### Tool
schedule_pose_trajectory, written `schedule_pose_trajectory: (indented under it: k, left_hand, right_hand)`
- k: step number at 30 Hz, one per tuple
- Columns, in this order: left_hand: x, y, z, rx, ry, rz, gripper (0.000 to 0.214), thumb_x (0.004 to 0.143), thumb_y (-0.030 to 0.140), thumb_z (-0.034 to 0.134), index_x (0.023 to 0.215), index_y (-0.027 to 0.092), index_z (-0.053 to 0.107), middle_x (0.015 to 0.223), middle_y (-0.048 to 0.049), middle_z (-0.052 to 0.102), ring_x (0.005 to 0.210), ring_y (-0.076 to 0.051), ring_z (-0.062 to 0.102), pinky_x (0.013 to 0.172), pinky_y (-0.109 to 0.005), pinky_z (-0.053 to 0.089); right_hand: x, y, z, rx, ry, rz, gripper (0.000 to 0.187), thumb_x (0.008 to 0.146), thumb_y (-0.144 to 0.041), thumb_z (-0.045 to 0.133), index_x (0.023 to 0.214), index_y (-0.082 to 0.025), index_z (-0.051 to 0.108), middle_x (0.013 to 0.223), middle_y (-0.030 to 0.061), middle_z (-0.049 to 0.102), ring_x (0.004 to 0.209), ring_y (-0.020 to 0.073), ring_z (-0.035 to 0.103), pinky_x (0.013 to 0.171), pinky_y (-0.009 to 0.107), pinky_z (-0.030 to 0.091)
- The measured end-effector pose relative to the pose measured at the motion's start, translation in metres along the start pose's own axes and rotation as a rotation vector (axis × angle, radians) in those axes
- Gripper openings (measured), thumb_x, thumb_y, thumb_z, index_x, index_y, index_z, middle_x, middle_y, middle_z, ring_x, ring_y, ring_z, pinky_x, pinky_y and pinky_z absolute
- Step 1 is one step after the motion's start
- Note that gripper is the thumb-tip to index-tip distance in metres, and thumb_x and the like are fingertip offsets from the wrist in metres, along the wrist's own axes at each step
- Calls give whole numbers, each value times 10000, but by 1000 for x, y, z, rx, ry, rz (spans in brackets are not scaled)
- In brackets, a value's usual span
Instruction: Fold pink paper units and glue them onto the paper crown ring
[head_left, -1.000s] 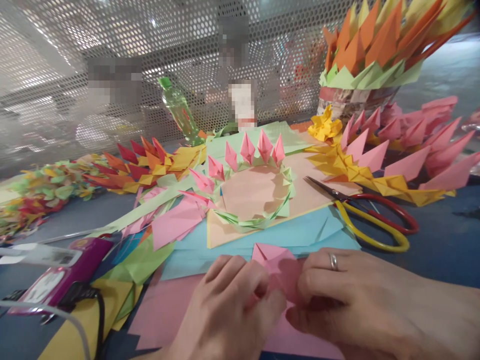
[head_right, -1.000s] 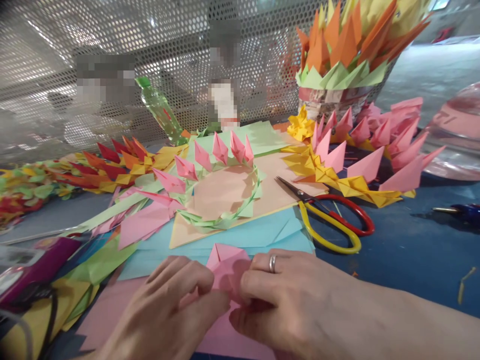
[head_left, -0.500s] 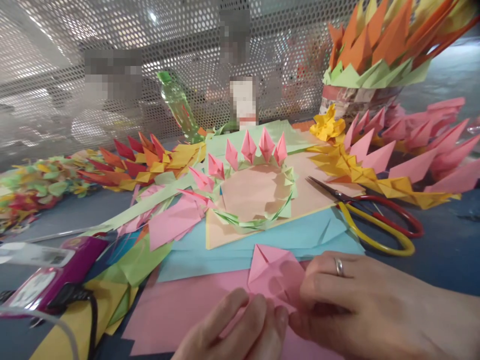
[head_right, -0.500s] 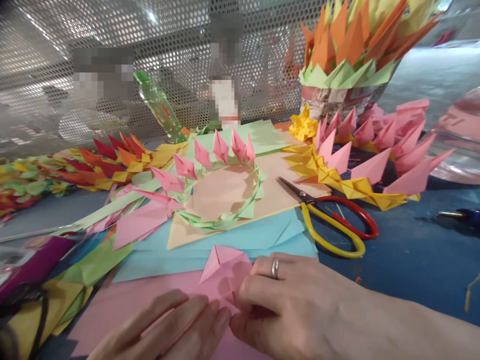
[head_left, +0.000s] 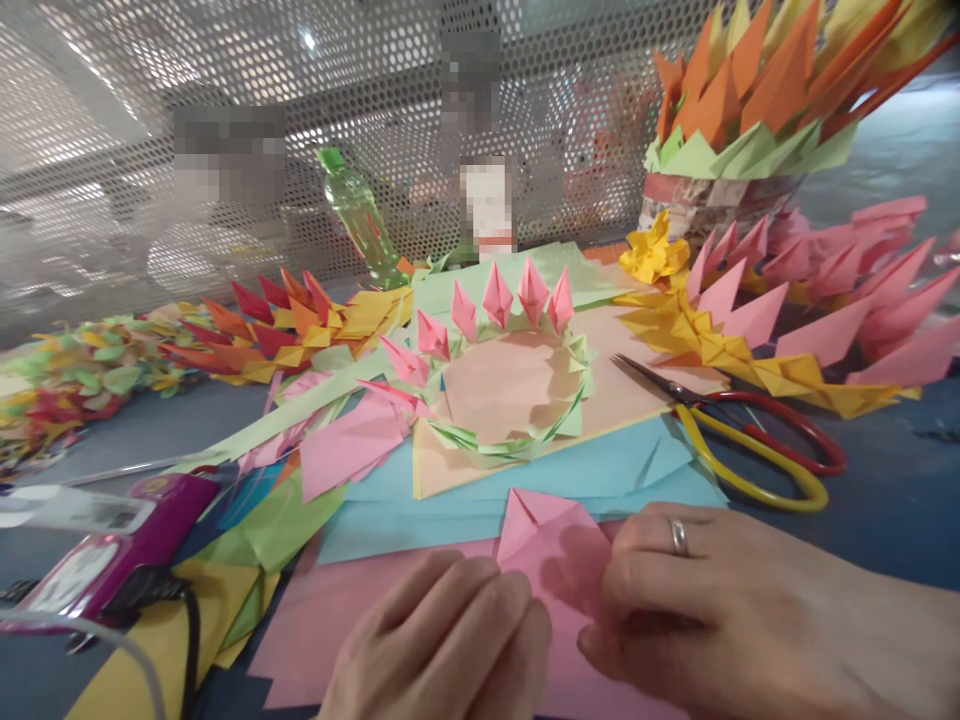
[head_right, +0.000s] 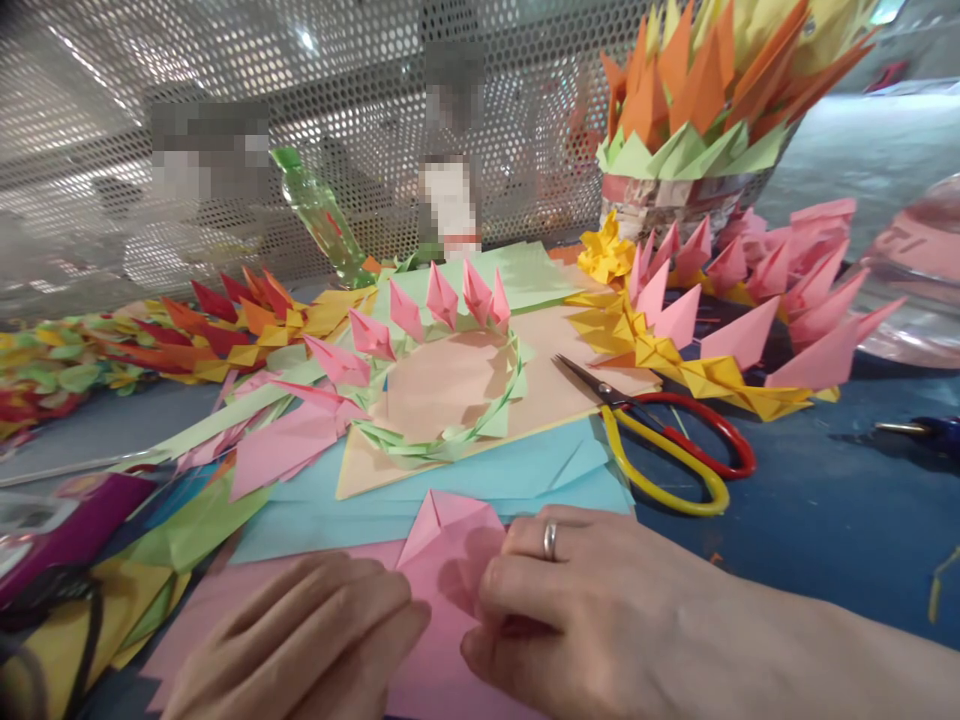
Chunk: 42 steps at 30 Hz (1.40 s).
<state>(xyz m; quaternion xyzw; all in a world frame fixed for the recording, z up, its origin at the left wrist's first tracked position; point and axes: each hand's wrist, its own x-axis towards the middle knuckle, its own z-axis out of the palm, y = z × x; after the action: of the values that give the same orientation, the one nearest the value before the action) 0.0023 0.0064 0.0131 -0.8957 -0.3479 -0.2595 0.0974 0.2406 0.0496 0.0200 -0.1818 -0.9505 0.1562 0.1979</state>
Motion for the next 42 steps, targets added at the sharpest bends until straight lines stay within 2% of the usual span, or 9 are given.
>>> schedule_pose_trajectory:
  k: [6, 11, 15, 18, 21, 25, 30, 35, 42]
  left_hand:
    - [2, -5, 6, -309, -72, -188, 275, 980, 31, 400, 1140, 160, 583, 1038, -65, 722, 922, -197, 690, 803, -328, 547]
    - [1, -4, 7, -414, -99, -195, 256, 1001, 55, 410, 1170, 181, 554, 1028, -51, 710, 928, -192, 669, 824, -316, 530]
    - [-2, -5, 8, -495, -160, -243, 220, 989, 70, 494, 1160, 183, 575, 1019, -35, 696, 886, -176, 634, 830, -301, 523]
    - [-5, -6, 11, -499, -171, -260, 200, 978, 88, 533, 1155, 174, 572, 1011, -41, 697, 887, -178, 628, 840, -303, 524]
    - [-3, -6, 12, -515, -157, -263, 155, 985, 126, 546, 1124, 187, 577, 982, -33, 698, 874, -180, 632, 811, -303, 529]
    - [6, -6, 9, -547, -171, -289, 109, 989, 126, 542, 1028, 195, 617, 918, -24, 693, 835, -175, 632, 767, -287, 532]
    - [11, -3, 6, -522, -202, -301, 165, 994, 134, 503, 875, 181, 608, 826, -35, 634, 769, -177, 590, 680, -274, 517]
    - [11, -1, 7, -471, -181, -301, 186, 1006, 139, 458, 913, 176, 615, 841, -46, 633, 792, -187, 594, 741, -314, 539]
    - [8, -3, 7, -437, -206, -275, 207, 989, 147, 444, 854, 179, 597, 804, -52, 622, 757, -202, 593, 722, -342, 558]
  right_hand:
    - [-5, -1, 0, -16, -15, -12, 353, 1086, -170, 437, 889, -184, 730, 826, 3, 665, 798, 135, 585, 652, 270, 425]
    - [-7, -2, -9, 0, -83, -17, 345, 1094, -184, 395, 1069, -185, 739, 912, 34, 706, 836, 154, 612, 678, 273, 450]
    - [-8, 0, -11, 30, -131, -29, 394, 1094, -204, 342, 1095, -174, 736, 925, 49, 706, 837, 168, 610, 692, 286, 457]
    - [-9, 1, -10, 27, -163, -32, 384, 1083, -206, 340, 1136, -165, 719, 953, 54, 691, 853, 185, 589, 698, 306, 451]
    - [-8, 2, -11, 44, -206, -38, 262, 1046, -229, 480, 1194, -170, 688, 994, 35, 673, 896, 190, 571, 728, 312, 449]
    - [-7, 2, -12, 69, -231, -27, 178, 1013, -192, 552, 1103, -171, 703, 1015, 16, 662, 941, 174, 564, 772, 290, 457]
    - [-7, -1, -11, 81, -137, -37, 234, 1026, -198, 529, 1187, -170, 697, 1001, 30, 694, 906, 183, 595, 776, 304, 479]
    - [-6, 1, -11, 32, -123, -48, 216, 996, -181, 617, 1192, -158, 704, 1013, 34, 714, 920, 190, 607, 812, 310, 489]
    - [-6, 0, -12, 74, -151, -58, 324, 1068, -213, 418, 1249, -161, 682, 1014, 44, 707, 936, 199, 599, 822, 326, 478]
